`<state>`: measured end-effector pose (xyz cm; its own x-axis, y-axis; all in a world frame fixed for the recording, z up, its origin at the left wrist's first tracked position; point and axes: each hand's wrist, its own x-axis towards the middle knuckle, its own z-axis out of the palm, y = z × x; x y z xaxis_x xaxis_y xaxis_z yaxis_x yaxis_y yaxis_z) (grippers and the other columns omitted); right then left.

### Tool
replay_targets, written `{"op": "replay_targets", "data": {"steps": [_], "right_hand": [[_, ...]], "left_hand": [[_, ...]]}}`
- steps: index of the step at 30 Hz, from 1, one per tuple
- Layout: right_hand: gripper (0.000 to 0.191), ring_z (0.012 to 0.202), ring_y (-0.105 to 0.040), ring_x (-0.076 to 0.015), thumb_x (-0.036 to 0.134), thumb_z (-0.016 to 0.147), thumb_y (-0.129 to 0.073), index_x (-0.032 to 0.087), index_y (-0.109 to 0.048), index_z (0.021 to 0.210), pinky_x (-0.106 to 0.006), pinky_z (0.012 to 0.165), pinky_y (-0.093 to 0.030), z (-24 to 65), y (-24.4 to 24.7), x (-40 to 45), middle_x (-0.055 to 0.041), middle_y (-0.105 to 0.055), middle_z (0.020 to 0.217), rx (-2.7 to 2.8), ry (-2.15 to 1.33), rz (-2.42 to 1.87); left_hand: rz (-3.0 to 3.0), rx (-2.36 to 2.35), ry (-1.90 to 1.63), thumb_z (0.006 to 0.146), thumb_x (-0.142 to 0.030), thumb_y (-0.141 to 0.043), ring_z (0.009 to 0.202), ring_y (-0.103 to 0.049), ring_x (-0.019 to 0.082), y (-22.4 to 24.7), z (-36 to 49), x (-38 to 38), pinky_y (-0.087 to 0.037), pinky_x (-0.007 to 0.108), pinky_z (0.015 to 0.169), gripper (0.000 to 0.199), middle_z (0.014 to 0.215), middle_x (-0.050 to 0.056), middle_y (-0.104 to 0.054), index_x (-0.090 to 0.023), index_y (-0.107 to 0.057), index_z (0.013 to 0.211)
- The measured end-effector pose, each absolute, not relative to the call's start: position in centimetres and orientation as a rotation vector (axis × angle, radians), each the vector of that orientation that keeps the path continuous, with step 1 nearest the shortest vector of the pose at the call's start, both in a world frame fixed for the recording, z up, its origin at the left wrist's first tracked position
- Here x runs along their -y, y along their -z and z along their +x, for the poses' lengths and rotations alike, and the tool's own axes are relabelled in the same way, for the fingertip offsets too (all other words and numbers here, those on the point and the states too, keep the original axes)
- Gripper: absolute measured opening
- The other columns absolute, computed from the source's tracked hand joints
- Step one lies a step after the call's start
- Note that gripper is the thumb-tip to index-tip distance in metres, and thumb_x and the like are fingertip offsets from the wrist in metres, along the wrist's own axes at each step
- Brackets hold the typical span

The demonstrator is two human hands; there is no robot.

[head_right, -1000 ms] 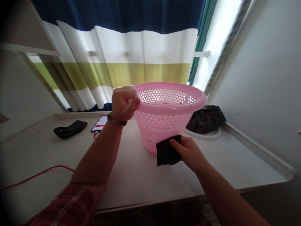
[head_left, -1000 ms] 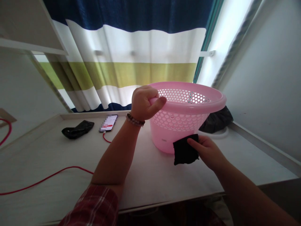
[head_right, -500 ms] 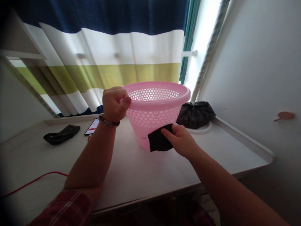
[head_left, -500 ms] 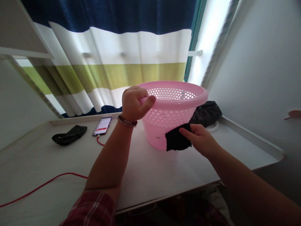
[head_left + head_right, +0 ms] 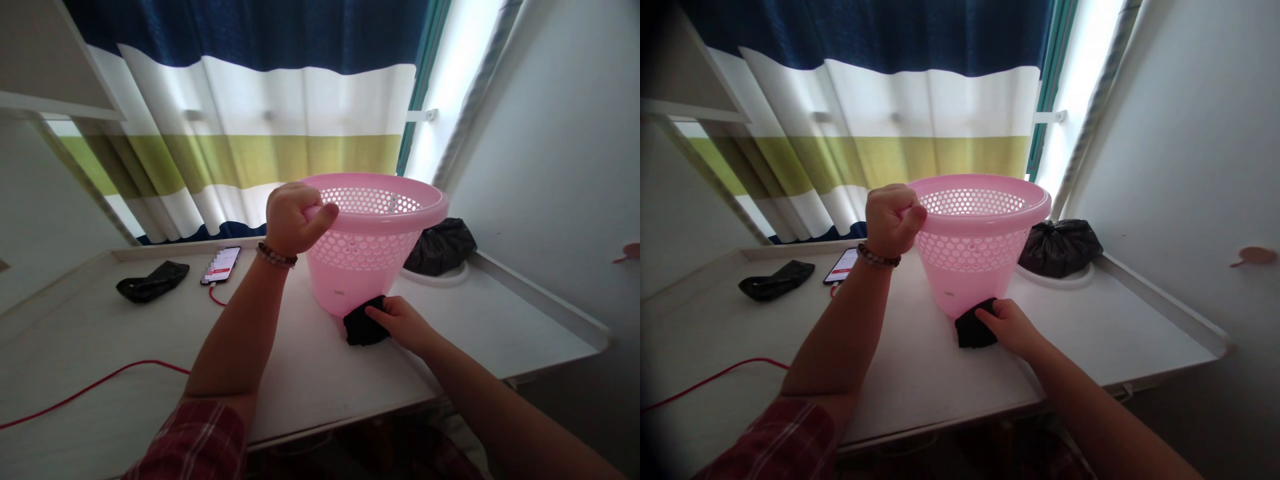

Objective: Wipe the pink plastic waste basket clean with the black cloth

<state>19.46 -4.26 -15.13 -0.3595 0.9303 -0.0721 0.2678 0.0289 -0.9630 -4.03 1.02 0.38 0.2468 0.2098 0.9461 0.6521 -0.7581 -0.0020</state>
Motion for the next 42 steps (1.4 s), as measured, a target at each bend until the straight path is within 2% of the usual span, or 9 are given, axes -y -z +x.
{"op": "replay_targets", "data": {"steps": [3,8,13,18,25,28,36,39,42], "right_hand": [[0.033,0.059,-0.061,-0.0183,0.046,0.076,-0.059,0.013,-0.065,0.071,-0.027,0.052,-0.047,19.5,14.9,4.4,-0.0056,-0.068,0.066,1.725,-1.290,-1.261],[0.031,0.063,-0.065,-0.0219,0.044,0.078,-0.060,0.014,-0.067,0.085,-0.034,0.060,-0.052,20.2,10.9,5.3,-0.0066,-0.070,0.072,1.585,-1.396,-1.056],[0.024,0.054,-0.061,-0.0172,0.040,0.073,-0.068,0.016,-0.068,0.080,-0.028,0.049,-0.049,21.1,7.6,5.1,-0.0036,-0.068,0.065,1.406,-1.292,-0.946],[0.032,0.053,-0.062,-0.0200,0.044,0.071,-0.068,0.014,-0.068,0.081,-0.031,0.049,-0.049,20.7,10.1,4.3,-0.0061,-0.068,0.064,1.394,-1.389,-1.028],[0.037,0.074,-0.067,-0.0240,0.046,0.073,-0.065,0.012,-0.068,0.089,-0.036,0.068,-0.052,19.8,15.5,4.5,-0.0099,-0.072,0.082,1.414,-1.569,-1.139],[0.037,0.069,-0.066,-0.0225,0.046,0.073,-0.064,0.012,-0.068,0.087,-0.034,0.063,-0.051,20.1,14.7,4.8,-0.0083,-0.071,0.078,1.421,-1.536,-1.108],[0.027,0.051,-0.059,-0.0156,0.041,0.071,-0.069,0.015,-0.065,0.079,-0.028,0.048,-0.047,22.0,8.1,5.1,-0.0038,-0.067,0.066,1.213,-1.343,-0.866],[0.025,0.056,-0.061,-0.0160,0.039,0.069,-0.070,0.016,-0.065,0.077,-0.027,0.052,-0.048,21.9,8.6,4.8,-0.0038,-0.068,0.068,1.143,-1.318,-0.840],[0.029,0.067,-0.065,-0.0209,0.040,0.069,-0.070,0.015,-0.066,0.082,-0.031,0.059,-0.051,21.4,11.8,4.3,-0.0072,-0.071,0.077,1.131,-1.462,-0.923]], "left_hand": [[-2.115,0.771,1.536,0.082,-0.051,-0.044,0.051,-0.031,0.010,-0.4,-4.0,-1.0,-0.023,0.030,0.053,0.045,0.050,-0.002,-0.029,-0.018,-0.035,0.051],[-2.136,0.758,1.536,0.083,-0.052,-0.040,0.051,-0.032,0.011,-0.5,-3.9,-0.9,-0.024,0.030,0.053,0.047,0.049,-0.002,-0.031,-0.019,-0.034,0.051],[-2.132,0.769,1.542,0.082,-0.053,-0.040,0.050,-0.032,0.011,-0.6,-3.9,-0.7,-0.025,0.030,0.052,0.048,0.049,-0.002,-0.031,-0.019,-0.033,0.050],[-2.122,0.782,1.528,0.081,-0.053,-0.042,0.049,-0.030,0.010,-0.6,-3.8,-0.7,-0.024,0.030,0.051,0.049,0.048,-0.002,-0.029,-0.018,-0.031,0.049],[-2.108,0.797,1.531,0.079,-0.051,-0.047,0.049,-0.032,0.010,-0.6,-3.8,-0.6,-0.024,0.030,0.052,0.046,0.048,-0.002,-0.030,-0.018,-0.033,0.049],[-2.132,0.778,1.545,0.079,-0.050,-0.045,0.049,-0.032,0.011,-0.7,-4.0,-0.8,-0.024,0.030,0.052,0.045,0.047,-0.002,-0.031,-0.018,-0.035,0.049],[-2.167,0.728,1.615,0.081,-0.053,-0.040,0.050,-0.032,0.012,-0.4,-4.3,-1.2,-0.024,0.030,0.052,0.048,0.048,-0.001,-0.030,-0.019,-0.031,0.049],[-2.156,0.728,1.618,0.081,-0.054,-0.040,0.050,-0.032,0.012,-0.4,-4.3,-1.2,-0.025,0.030,0.052,0.048,0.048,-0.001,-0.030,-0.019,-0.032,0.049],[-2.146,0.750,1.584,0.080,-0.052,-0.042,0.050,-0.031,0.012,-0.4,-4.3,-1.1,-0.024,0.030,0.052,0.047,0.048,-0.002,-0.029,-0.019,-0.032,0.049]]}}
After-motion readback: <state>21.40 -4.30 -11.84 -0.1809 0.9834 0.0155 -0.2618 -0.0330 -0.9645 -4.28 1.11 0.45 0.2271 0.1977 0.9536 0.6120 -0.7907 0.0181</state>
